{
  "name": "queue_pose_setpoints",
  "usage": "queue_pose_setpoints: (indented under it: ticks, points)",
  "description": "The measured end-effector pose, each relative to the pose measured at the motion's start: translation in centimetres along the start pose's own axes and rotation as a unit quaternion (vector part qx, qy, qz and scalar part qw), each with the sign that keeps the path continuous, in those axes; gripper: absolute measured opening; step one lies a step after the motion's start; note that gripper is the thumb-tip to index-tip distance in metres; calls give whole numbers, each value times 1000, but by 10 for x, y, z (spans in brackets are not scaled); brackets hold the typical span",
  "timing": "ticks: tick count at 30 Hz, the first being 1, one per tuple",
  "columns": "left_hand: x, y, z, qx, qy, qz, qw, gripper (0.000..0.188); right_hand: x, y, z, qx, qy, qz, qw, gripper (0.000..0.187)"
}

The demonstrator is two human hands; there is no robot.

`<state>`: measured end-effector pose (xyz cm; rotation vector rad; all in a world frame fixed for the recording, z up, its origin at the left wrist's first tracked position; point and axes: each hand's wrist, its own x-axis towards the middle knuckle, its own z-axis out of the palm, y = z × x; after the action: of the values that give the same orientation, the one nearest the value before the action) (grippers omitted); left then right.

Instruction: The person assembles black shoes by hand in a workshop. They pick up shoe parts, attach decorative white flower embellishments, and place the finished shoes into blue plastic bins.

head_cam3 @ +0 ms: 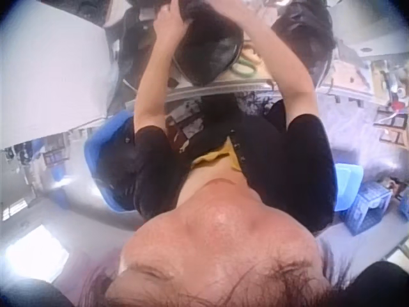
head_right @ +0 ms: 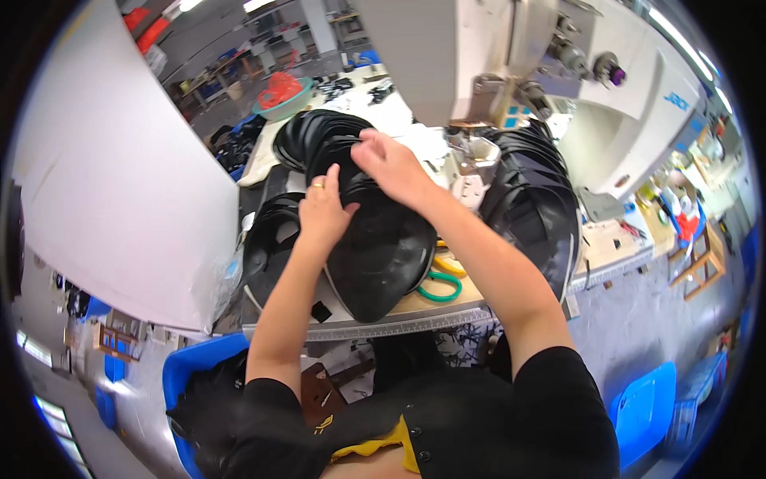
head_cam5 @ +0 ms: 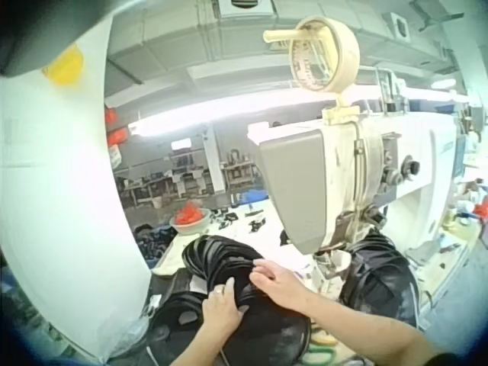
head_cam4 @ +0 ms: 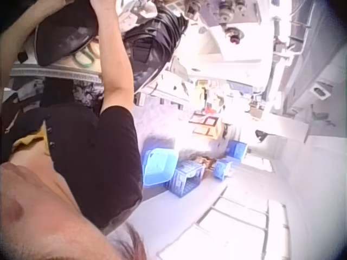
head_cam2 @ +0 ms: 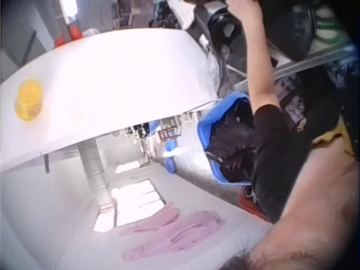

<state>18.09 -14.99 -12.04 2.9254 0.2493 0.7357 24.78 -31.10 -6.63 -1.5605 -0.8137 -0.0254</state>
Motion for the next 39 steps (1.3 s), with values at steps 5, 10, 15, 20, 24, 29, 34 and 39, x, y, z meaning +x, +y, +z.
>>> queue_pose_setpoints:
  ticks: [5,10,15,20,24,29,34,39]
  points:
    - [37,9,12,26,82,6,996,72,-167,-13,-58,-178,-20,-76,981,44]
    - [83,-39,47,-105,131,-155,974,56,-304,2,-117,-254,140,138,947,30]
    - [86,-43,31,-11,13,-221,975,49,-380,-7,-131,-292,296,198,888,20]
    - [101,-89,39,-82,3,33,996,81,-407,1,-138,-298,340,246,857,17]
    - [47,-14,-14,-86,77,130,985,73,-447,11,-153,-365,329,216,844,15]
    - [-85,89,-14,-207,47,355,910,54,-463,39,-200,-251,459,301,797,14]
    - [-150,93,9,-82,-170,474,860,67,-379,48,-288,-305,484,112,812,12]
    - [-150,102,25,-91,-168,461,867,60,-275,91,-394,-285,630,36,721,23]
